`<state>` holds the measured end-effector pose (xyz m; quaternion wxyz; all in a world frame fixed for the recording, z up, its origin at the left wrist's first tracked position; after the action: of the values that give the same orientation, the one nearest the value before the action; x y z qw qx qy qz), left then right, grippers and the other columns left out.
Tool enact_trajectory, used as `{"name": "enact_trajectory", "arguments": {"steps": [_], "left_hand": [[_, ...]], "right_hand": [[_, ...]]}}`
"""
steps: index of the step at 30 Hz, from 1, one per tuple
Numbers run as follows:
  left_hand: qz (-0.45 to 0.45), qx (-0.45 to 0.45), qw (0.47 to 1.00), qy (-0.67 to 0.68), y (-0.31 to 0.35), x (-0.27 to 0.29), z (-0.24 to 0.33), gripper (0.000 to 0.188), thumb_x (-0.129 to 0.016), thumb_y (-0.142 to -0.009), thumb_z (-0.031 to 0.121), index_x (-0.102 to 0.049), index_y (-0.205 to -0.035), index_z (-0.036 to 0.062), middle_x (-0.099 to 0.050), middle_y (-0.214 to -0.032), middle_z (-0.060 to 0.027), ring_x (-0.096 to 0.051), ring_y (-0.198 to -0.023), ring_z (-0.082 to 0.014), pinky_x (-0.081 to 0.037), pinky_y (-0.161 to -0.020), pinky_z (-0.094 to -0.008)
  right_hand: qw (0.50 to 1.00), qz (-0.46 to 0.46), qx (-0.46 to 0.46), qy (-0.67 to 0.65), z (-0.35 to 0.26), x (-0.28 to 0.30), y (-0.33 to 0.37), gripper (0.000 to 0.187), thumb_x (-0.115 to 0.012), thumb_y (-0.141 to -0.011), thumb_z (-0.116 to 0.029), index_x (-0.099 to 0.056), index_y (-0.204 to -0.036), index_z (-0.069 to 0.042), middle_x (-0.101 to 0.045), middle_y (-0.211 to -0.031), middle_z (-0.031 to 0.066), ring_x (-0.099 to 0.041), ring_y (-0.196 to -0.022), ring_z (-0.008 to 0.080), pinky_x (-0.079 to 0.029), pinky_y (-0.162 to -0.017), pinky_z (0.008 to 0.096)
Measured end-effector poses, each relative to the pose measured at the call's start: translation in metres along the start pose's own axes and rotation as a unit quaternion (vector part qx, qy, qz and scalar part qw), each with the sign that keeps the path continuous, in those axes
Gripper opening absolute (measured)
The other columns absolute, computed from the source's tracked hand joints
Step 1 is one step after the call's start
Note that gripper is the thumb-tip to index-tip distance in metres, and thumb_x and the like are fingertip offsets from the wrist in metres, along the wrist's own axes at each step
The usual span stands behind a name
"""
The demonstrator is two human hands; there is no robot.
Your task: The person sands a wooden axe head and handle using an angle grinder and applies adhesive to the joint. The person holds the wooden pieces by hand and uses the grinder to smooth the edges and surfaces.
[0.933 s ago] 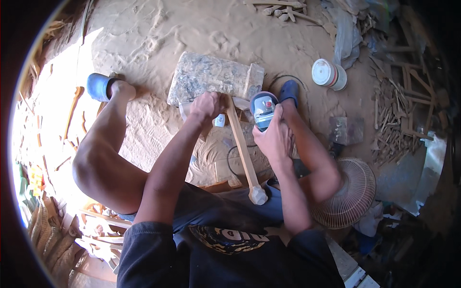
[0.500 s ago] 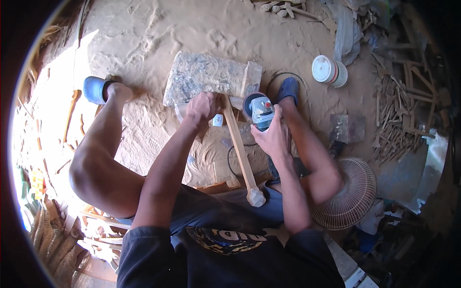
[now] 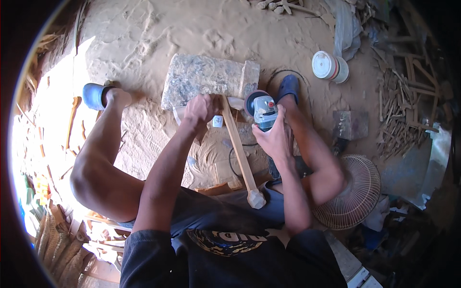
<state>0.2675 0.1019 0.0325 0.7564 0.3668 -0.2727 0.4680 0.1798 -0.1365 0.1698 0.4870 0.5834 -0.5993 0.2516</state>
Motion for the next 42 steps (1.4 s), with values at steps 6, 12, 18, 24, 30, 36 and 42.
{"name": "enact_trajectory", "arguments": {"steps": [6, 12, 18, 24, 30, 36, 42], "left_hand": [[0.002, -0.005, 1.0, 0.015, -0.001, -0.007, -0.005, 0.03, -0.064, -0.1, 0.037, -0.075, -0.103, 0.0096, -0.075, -0.085, -0.0239, -0.074, -0.079, -0.0454, -0.061, -0.077, -0.0551], [0.006, 0.032, 0.999, 0.013, 0.002, 0.0, 0.001, 0.029, -0.065, -0.097, 0.036, -0.074, -0.106, 0.0098, -0.075, -0.089, -0.0254, -0.074, -0.083, -0.046, -0.061, -0.079, -0.0548], [0.02, 0.023, 1.0, 0.008, 0.001, 0.0, 0.003, 0.031, -0.061, -0.099, 0.037, -0.076, -0.106, 0.0098, -0.075, -0.09, -0.0247, -0.073, -0.085, -0.0472, -0.06, -0.081, -0.0559], [0.017, 0.037, 0.999, 0.029, 0.003, 0.007, 0.01, 0.033, -0.059, -0.099, 0.036, -0.076, -0.104, 0.0091, -0.075, -0.088, -0.0244, -0.073, -0.081, -0.0459, -0.061, -0.08, -0.0543], [-0.007, 0.053, 0.998, 0.014, 0.003, 0.009, 0.01, 0.033, -0.057, -0.101, 0.037, -0.076, -0.103, 0.0091, -0.075, -0.087, -0.0236, -0.073, -0.08, -0.0449, -0.061, -0.079, -0.0541], [-0.007, 0.043, 0.999, 0.018, 0.004, 0.012, 0.008, 0.034, -0.056, -0.102, 0.037, -0.075, -0.106, 0.0092, -0.075, -0.088, -0.024, -0.074, -0.081, -0.0448, -0.061, -0.078, -0.0545], [0.003, 0.031, 0.999, 0.023, 0.001, 0.009, 0.008, 0.034, -0.056, -0.102, 0.038, -0.076, -0.109, 0.0106, -0.076, -0.091, -0.0241, -0.074, -0.083, -0.0452, -0.061, -0.08, -0.0552]], "right_hand": [[0.999, 0.004, -0.01, 0.041, -0.006, -0.007, 0.0, 0.092, -0.081, -0.086, -0.032, -0.032, -0.156, 0.0, -0.071, -0.112, 0.0365, -0.072, -0.103, 0.0519, -0.056, -0.087, 0.0603], [0.999, 0.024, -0.043, 0.023, 0.009, 0.004, -0.007, 0.094, -0.085, -0.084, -0.033, -0.035, -0.154, 0.004, -0.071, -0.114, 0.0347, -0.072, -0.105, 0.0494, -0.056, -0.091, 0.0565], [0.983, 0.01, -0.014, -0.185, 0.053, 0.029, -0.044, 0.092, -0.09, -0.075, -0.035, -0.047, -0.145, 0.008, -0.062, -0.138, 0.0288, -0.064, -0.128, 0.037, -0.051, -0.107, 0.0441], [0.977, -0.135, -0.026, -0.165, 0.061, 0.024, -0.069, 0.098, -0.089, -0.071, -0.044, -0.052, -0.139, 0.015, -0.053, -0.144, 0.03, -0.057, -0.134, 0.0387, -0.048, -0.111, 0.0431], [0.972, -0.169, -0.025, -0.162, 0.055, 0.02, -0.068, 0.098, -0.088, -0.071, -0.048, -0.054, -0.137, 0.016, -0.052, -0.146, 0.032, -0.057, -0.134, 0.0379, -0.049, -0.109, 0.0419], [0.95, -0.232, -0.067, -0.197, 0.046, 0.031, -0.054, 0.096, -0.088, -0.071, -0.047, -0.056, -0.136, 0.015, -0.057, -0.141, 0.032, -0.06, -0.131, 0.0383, -0.049, -0.109, 0.0419], [0.974, -0.169, -0.046, -0.144, 0.041, 0.031, -0.07, 0.096, -0.09, -0.072, -0.047, -0.055, -0.136, 0.017, -0.059, -0.14, 0.0312, -0.061, -0.13, 0.0382, -0.05, -0.11, 0.0417]]}}
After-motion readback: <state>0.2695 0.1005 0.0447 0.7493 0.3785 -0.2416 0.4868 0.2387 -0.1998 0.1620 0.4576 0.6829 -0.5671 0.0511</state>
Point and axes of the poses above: each hand's wrist, its own y-axis away from the middle knuckle, its own x-axis out of the back of the hand, z = x × y, the point moved 3 cm from there along -y, towards the middle knuckle
